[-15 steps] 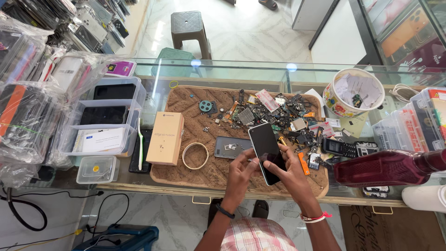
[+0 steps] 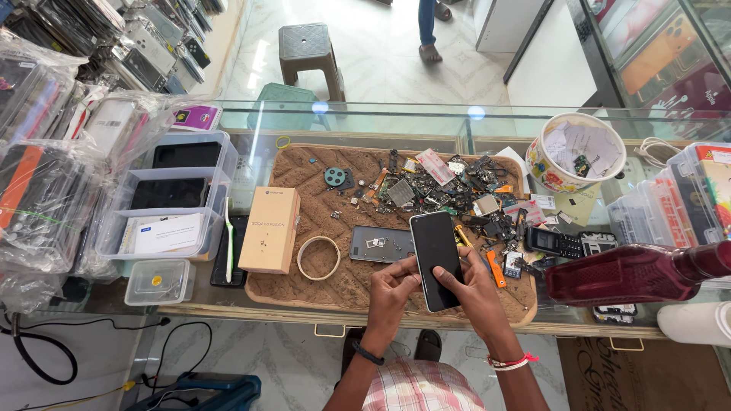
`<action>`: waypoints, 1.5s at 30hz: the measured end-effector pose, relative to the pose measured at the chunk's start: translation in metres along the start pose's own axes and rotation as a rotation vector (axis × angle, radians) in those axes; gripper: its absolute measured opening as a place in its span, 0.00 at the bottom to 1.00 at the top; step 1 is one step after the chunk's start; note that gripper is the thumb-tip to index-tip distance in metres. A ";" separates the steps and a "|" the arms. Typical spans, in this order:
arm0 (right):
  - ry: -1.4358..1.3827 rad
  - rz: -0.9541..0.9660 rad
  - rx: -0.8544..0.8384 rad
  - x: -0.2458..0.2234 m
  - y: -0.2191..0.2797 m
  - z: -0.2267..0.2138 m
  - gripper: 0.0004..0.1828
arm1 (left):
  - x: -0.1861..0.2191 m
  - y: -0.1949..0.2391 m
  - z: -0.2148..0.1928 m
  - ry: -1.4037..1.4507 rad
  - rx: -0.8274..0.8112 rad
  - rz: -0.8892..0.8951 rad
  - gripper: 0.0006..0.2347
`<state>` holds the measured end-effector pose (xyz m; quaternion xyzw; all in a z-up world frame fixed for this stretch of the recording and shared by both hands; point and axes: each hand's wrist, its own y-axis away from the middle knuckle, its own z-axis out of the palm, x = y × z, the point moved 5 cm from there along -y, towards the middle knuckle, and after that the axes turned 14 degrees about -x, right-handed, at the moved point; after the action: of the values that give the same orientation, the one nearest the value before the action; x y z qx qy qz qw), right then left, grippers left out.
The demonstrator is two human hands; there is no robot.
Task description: The person disassembles a smartphone, removes the back cover, and uses a metal tool to pry and separate internal components. They handle the battery and motherboard, then reassemble the device and test the screen.
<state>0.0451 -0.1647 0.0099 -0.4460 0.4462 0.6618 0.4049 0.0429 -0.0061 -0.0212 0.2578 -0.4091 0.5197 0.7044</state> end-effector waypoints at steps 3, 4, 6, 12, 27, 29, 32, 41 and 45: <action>0.000 -0.107 0.027 -0.002 0.001 0.002 0.25 | 0.001 -0.002 0.004 0.024 -0.016 0.021 0.15; -0.002 -0.129 0.043 -0.002 0.001 0.002 0.25 | 0.001 -0.002 0.006 0.012 -0.014 0.012 0.16; -0.007 -0.173 0.075 -0.001 0.002 0.002 0.24 | 0.002 -0.003 0.009 -0.011 -0.010 -0.006 0.18; -0.058 -0.208 0.140 0.003 0.004 -0.004 0.24 | 0.001 -0.001 0.023 0.105 -0.031 -0.076 0.24; -0.096 -0.235 0.237 0.000 0.003 -0.007 0.24 | 0.000 0.003 0.037 0.148 -0.082 -0.037 0.33; -0.120 -0.245 0.234 -0.002 0.001 -0.006 0.25 | -0.003 0.002 0.034 0.157 -0.080 -0.025 0.33; -0.156 -0.238 0.235 -0.004 -0.001 -0.005 0.25 | -0.007 0.003 0.031 0.210 -0.090 0.023 0.33; -0.208 -0.281 0.253 -0.006 -0.002 0.001 0.25 | -0.019 0.004 0.025 0.264 -0.052 0.092 0.31; -0.219 -0.300 0.251 -0.008 0.000 0.002 0.24 | -0.021 0.005 0.025 0.221 -0.047 0.100 0.31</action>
<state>0.0471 -0.1637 0.0180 -0.3791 0.4072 0.5779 0.5971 0.0275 -0.0349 -0.0263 0.1616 -0.3532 0.5695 0.7244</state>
